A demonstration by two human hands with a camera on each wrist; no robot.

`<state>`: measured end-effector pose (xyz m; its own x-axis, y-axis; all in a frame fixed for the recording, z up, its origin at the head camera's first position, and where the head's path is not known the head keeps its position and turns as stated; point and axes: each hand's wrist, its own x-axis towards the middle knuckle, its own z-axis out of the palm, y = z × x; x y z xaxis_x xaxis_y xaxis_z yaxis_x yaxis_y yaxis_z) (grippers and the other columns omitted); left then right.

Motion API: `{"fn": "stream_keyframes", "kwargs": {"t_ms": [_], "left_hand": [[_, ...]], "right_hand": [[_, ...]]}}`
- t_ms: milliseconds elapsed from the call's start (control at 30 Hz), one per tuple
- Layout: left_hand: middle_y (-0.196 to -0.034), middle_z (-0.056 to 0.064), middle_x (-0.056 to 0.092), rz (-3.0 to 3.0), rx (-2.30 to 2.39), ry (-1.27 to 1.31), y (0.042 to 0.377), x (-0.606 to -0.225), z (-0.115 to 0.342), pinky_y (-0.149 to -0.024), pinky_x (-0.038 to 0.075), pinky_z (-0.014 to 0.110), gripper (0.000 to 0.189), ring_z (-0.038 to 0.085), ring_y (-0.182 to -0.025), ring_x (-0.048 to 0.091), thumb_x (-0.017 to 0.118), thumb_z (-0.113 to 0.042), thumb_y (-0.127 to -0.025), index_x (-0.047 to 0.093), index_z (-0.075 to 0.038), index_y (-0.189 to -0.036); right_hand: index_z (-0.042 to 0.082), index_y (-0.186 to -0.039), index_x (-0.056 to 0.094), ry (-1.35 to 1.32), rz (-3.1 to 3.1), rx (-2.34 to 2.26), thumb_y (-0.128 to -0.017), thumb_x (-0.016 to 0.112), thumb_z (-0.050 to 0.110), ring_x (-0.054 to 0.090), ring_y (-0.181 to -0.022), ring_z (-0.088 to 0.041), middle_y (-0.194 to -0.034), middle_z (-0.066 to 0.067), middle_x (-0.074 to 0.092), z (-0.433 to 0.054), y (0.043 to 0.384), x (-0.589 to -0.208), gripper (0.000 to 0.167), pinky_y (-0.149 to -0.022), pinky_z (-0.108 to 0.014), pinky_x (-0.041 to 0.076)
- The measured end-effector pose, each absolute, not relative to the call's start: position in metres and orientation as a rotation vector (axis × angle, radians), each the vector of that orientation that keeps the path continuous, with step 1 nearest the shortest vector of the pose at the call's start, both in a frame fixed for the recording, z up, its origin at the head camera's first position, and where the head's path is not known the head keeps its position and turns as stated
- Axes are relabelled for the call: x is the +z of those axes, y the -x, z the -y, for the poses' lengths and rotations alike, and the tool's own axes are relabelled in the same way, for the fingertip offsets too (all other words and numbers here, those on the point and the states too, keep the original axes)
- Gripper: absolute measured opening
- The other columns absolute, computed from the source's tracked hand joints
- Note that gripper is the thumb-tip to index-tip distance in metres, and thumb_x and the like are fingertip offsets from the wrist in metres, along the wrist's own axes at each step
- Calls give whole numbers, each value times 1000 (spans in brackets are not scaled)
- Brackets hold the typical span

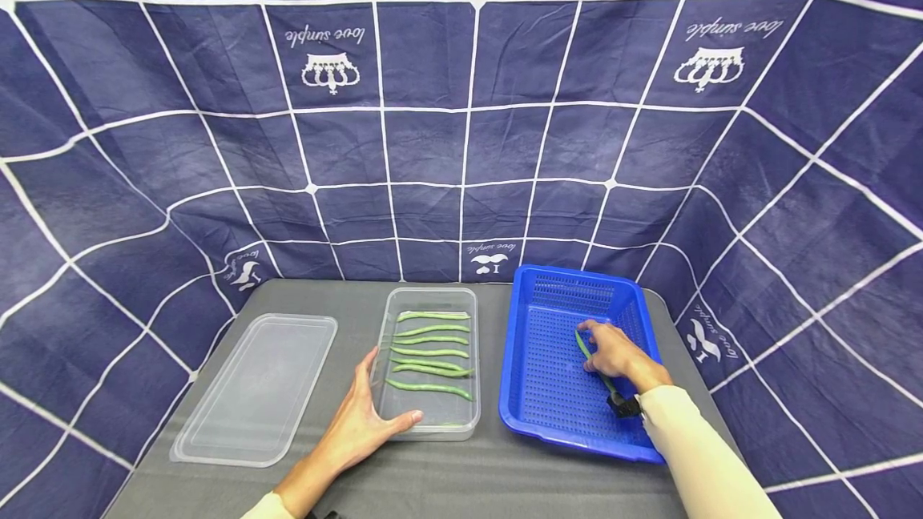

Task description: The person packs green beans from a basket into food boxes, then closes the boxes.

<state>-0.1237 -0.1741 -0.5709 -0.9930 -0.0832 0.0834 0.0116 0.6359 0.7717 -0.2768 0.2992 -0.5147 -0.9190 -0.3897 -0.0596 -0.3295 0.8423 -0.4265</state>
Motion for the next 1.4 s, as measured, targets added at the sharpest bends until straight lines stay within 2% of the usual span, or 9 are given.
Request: {"fn": "stream_keyframes", "kwargs": {"t_ms": [167, 267, 500, 633, 733, 900, 1067, 1300, 1400], "left_hand": [[-181, 29, 47, 2741, -1297, -65, 123, -571, 174, -120, 56, 71, 146, 54, -158, 59, 103, -70, -75, 23, -16, -184], [-180, 29, 48, 2740, -1296, -64, 122, -571, 173, -119, 56, 71, 146, 54, -158, 60, 103, -70, -74, 23, -17, -184], [-181, 28, 47, 2738, -1296, -56, 123, -571, 173, -121, 56, 71, 146, 54, -158, 60, 104, -70, -75, 22, -17, -184], [-181, 29, 47, 2738, -1298, -60, 123, -571, 173, -121, 56, 70, 146, 54, -158, 59, 104, -69, -75, 22, -17, -184], [-181, 29, 47, 2737, -1296, -59, 124, -570, 173, -121, 56, 70, 145, 54, -158, 59, 104, -69, -75, 22, -17, -184], [-181, 30, 46, 2726, -1301, -45, 125, -571, 174, -122, 55, 70, 146, 54, -159, 58, 104, -67, -75, 23, -15, -184], [-181, 29, 46, 2726, -1300, -44, 126, -572, 175, -122, 55, 70, 146, 54, -159, 59, 104, -68, -75, 22, -15, -184], [-182, 29, 46, 2734, -1298, -54, 125, -571, 175, -121, 55, 71, 146, 55, -158, 59, 104, -69, -75, 22, -18, -184], [-181, 29, 46, 2739, -1295, -60, 124, -571, 174, -120, 56, 71, 145, 55, -158, 59, 104, -69, -75, 22, -18, -184]], "right_hand": [[-5, -144, 70, 568, -2856, -595, -75, 99, -1, 74, -94, -30, -98, -11, 77, -297, 277, -516, 74, -93, -57, 63], [-5, -144, 69, 583, -2852, -591, -76, 96, -6, 71, -89, -23, -94, -6, 76, -297, 277, -517, 74, -89, -51, 63], [-5, -146, 69, 701, -2865, -588, -73, 73, -17, 71, -86, -22, -91, -4, 77, -298, 278, -518, 73, -86, -46, 61], [-1, -142, 74, 842, -2879, -631, -73, 64, -17, 73, -88, -19, -88, 1, 78, -301, 283, -524, 72, -88, -50, 63], [5, -138, 78, 996, -2889, -688, -74, 59, -14, 71, -86, -14, -87, 4, 77, -308, 293, -538, 69, -83, -43, 62], [7, -135, 82, 1116, -2832, -726, -78, 60, -15, 69, -87, -14, -90, 4, 77, -306, 296, -536, 65, -78, -31, 55], [7, -132, 85, 1054, -2820, -642, -80, 64, -19, 72, -88, -16, -92, 2, 78, -290, 288, -518, 62, -79, -29, 55], [4, -133, 84, 1057, -2779, -639, -83, 65, -21, 75, -91, -17, -97, -2, 81, -280, 287, -518, 60, -78, -26, 57], [3, -133, 84, 1065, -2766, -642, -84, 70, -20, 74, -92, -16, -99, -5, 81, -278, 286, -517, 56, -79, -28, 59]]}}
